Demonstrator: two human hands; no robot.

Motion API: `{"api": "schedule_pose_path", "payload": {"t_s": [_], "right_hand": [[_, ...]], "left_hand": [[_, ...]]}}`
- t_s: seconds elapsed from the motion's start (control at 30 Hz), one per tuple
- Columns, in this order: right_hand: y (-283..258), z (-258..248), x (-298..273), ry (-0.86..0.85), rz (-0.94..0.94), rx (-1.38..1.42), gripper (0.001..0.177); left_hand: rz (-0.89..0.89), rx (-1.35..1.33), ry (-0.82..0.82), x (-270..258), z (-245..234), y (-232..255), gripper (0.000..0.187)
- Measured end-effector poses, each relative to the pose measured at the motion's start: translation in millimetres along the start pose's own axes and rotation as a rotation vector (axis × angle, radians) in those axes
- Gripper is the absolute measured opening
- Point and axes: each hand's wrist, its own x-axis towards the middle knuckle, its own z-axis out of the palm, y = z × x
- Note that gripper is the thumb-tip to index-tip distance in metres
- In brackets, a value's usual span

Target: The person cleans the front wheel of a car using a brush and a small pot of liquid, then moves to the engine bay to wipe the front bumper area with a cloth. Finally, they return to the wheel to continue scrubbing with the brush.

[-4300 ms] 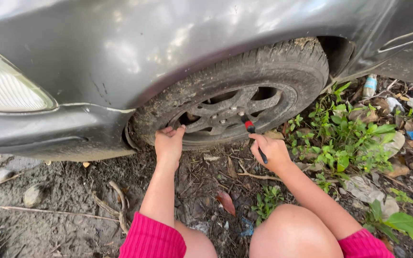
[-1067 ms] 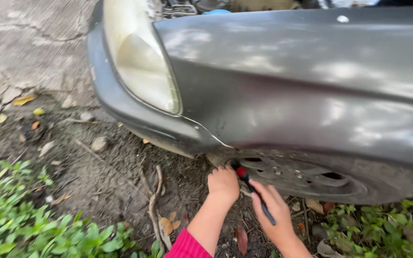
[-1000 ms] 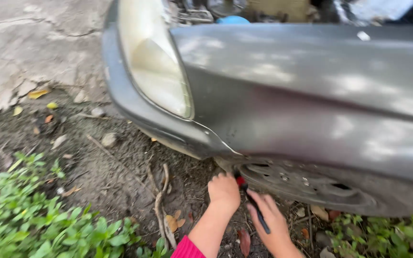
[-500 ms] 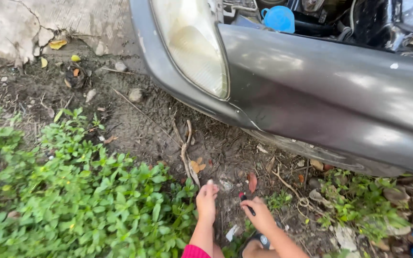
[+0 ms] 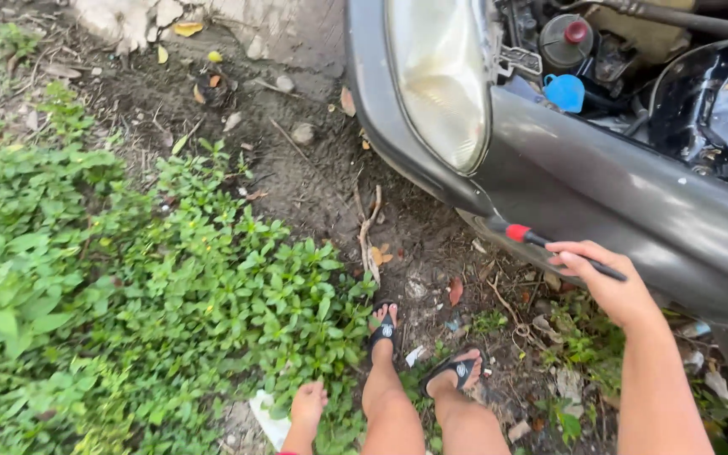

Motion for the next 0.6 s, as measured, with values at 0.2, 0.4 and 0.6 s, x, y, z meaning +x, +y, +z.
{"api": "schedule_pose_path", "payload": {"t_s": [0.2, 0.4, 0.6], "right_hand": [[-10.7, 4.8, 22.7, 0.191, -0.152, 0.350, 0.031], [13.3, 21.4, 50.3, 0.478, -0.274, 0.387, 0.031], [-3.9, 39.9, 42.2, 0.423, -0.112, 0.475, 0.029]], "left_hand": [[0.137, -0.029, -0.134, -69.0, -49.1, 89.0, 0.043], [0.185, -0.238, -0.089, -88.9, -57.3, 123.8, 0.037], [0.108, -0.465, 0.032, -74.9, -34.5, 94.3, 0.033]]}}
